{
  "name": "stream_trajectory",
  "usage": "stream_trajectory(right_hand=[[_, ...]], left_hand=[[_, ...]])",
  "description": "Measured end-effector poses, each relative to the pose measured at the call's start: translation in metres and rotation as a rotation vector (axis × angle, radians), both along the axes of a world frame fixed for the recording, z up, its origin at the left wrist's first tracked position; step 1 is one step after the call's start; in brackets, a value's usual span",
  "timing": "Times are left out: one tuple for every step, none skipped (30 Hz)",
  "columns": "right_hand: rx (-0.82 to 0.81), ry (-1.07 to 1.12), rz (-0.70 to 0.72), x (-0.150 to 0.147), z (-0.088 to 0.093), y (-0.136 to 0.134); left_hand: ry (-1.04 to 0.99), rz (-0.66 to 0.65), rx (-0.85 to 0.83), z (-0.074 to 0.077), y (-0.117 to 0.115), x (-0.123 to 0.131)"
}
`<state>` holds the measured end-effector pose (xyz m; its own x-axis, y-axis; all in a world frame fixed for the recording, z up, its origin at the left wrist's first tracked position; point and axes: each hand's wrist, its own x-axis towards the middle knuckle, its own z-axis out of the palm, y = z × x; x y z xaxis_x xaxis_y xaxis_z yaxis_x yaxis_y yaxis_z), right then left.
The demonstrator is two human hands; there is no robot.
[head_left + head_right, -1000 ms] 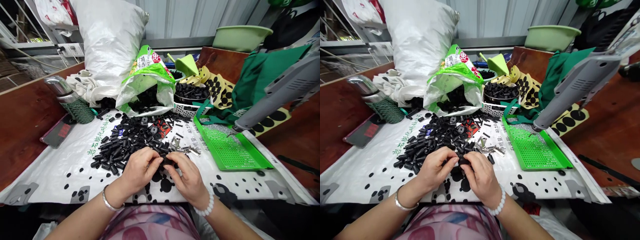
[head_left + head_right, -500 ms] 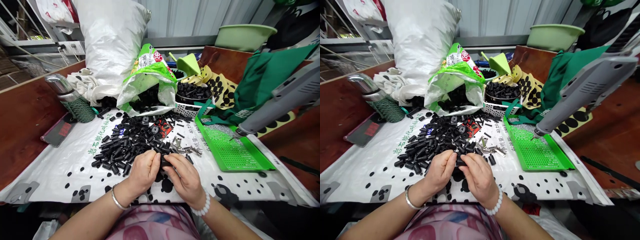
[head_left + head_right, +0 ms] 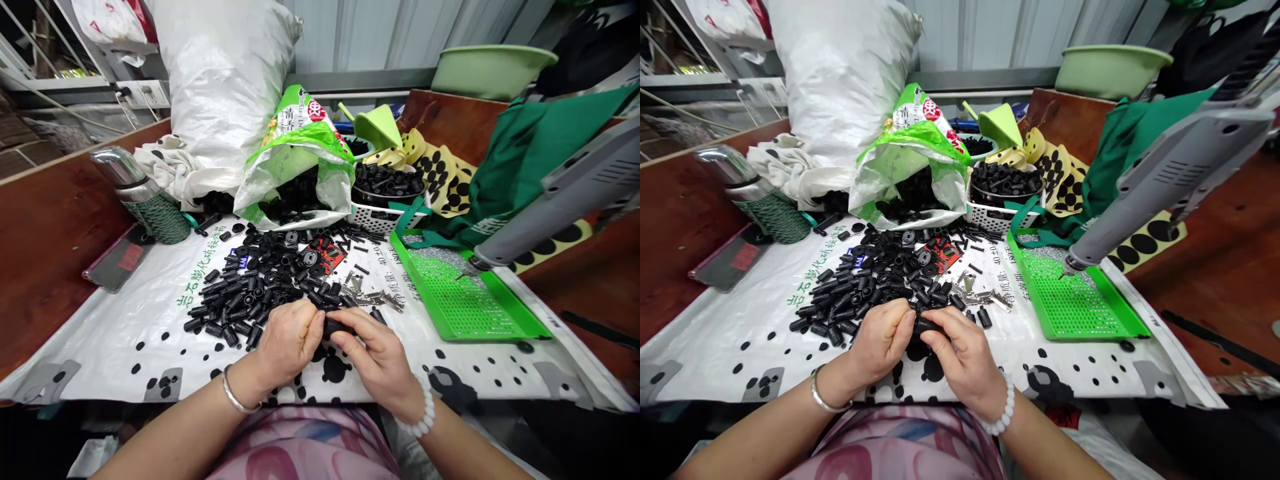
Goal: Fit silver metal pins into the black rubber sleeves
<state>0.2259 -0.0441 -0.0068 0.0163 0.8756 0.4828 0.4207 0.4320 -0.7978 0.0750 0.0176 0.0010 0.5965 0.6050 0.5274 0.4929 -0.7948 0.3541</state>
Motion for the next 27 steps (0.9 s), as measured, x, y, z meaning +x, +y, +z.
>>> stream_trajectory(right_hand=[[-0.074,0.046,0.023,0.0003,0.0002,-0.0005],[-0.157,0.103,0.053,0.0006,0.0005,-0.0009],[-0.242,0.166,0.088,0.0009,0.0008,-0.0012],[-0.322,0.235,0.123,0.0011,0.0011,-0.0014],[-0.392,0.301,0.157,0.0013,0.0013,-0.0015],[-0.449,0.361,0.186,0.0014,0.0014,-0.0016],[-0.493,0.413,0.208,0.0015,0.0012,-0.0016],[-0.527,0.458,0.227,0.0016,0.0008,-0.0016],[-0.552,0.499,0.245,0.0016,0.0002,-0.0017],[-0.572,0.539,0.265,0.0015,-0.0007,-0.0018],[-0.588,0.581,0.285,0.0013,-0.0015,-0.0018],[-0.602,0.625,0.308,0.001,-0.0022,-0.0019],[-0.62,0.672,0.332,0.0006,-0.0025,-0.0021],[-0.644,0.719,0.356,0.0,-0.0023,-0.0023],[-0.674,0.766,0.378,-0.0006,-0.0016,-0.0026],[-0.709,0.81,0.396,-0.0012,-0.0005,-0.003],[-0.747,0.848,0.411,-0.0018,0.0009,-0.0035],[-0.786,0.879,0.425,-0.0023,0.0022,-0.0042],[-0.822,0.9,0.436,-0.0028,0.0032,-0.005],[-0.85,0.909,0.445,-0.0032,0.0039,-0.0058],[-0.861,0.902,0.446,-0.0035,0.004,-0.0066],[-0.854,0.878,0.435,-0.0038,0.0037,-0.0072],[-0.828,0.838,0.415,-0.0042,0.0031,-0.0078],[-0.79,0.785,0.386,-0.0046,0.0025,-0.0083],[-0.745,0.726,0.35,-0.0051,0.002,-0.0089],[-0.705,0.665,0.313,-0.0057,0.0018,-0.0095],[-0.673,0.608,0.279,-0.0064,0.0021,-0.0102]], left_hand=[[0.008,-0.014,0.014,0.0005,0.0006,-0.0004],[0.016,-0.029,0.031,0.0009,0.0011,-0.0008],[0.025,-0.044,0.047,0.0013,0.0017,-0.0012],[0.034,-0.057,0.06,0.0016,0.0021,-0.0016],[0.043,-0.069,0.071,0.0018,0.0024,-0.002],[0.05,-0.08,0.081,0.0019,0.0026,-0.0023],[0.054,-0.088,0.093,0.002,0.0025,-0.0026],[0.056,-0.093,0.106,0.0019,0.0024,-0.0029],[0.057,-0.098,0.12,0.0019,0.0021,-0.0031],[0.058,-0.101,0.135,0.0018,0.0019,-0.0033],[0.062,-0.104,0.148,0.0017,0.0017,-0.0035],[0.066,-0.11,0.161,0.0017,0.0016,-0.0037],[0.071,-0.119,0.174,0.0018,0.0016,-0.004],[0.076,-0.133,0.188,0.0019,0.0017,-0.0043],[0.079,-0.152,0.205,0.0022,0.0018,-0.0047],[0.079,-0.172,0.226,0.0026,0.002,-0.0052],[0.077,-0.192,0.249,0.0031,0.0022,-0.0057],[0.074,-0.209,0.271,0.0037,0.0023,-0.0063],[0.068,-0.225,0.291,0.0043,0.0023,-0.007],[0.063,-0.239,0.305,0.0049,0.0022,-0.0076],[0.058,-0.248,0.312,0.0054,0.0019,-0.0082],[0.054,-0.253,0.309,0.0057,0.0015,-0.0087],[0.05,-0.253,0.299,0.0057,0.0009,-0.0091],[0.045,-0.244,0.281,0.0054,0.0002,-0.0094],[0.038,-0.228,0.257,0.0048,-0.0006,-0.0095],[0.028,-0.208,0.232,0.0037,-0.0015,-0.0095],[0.016,-0.186,0.204,0.0024,-0.0025,-0.0094]])
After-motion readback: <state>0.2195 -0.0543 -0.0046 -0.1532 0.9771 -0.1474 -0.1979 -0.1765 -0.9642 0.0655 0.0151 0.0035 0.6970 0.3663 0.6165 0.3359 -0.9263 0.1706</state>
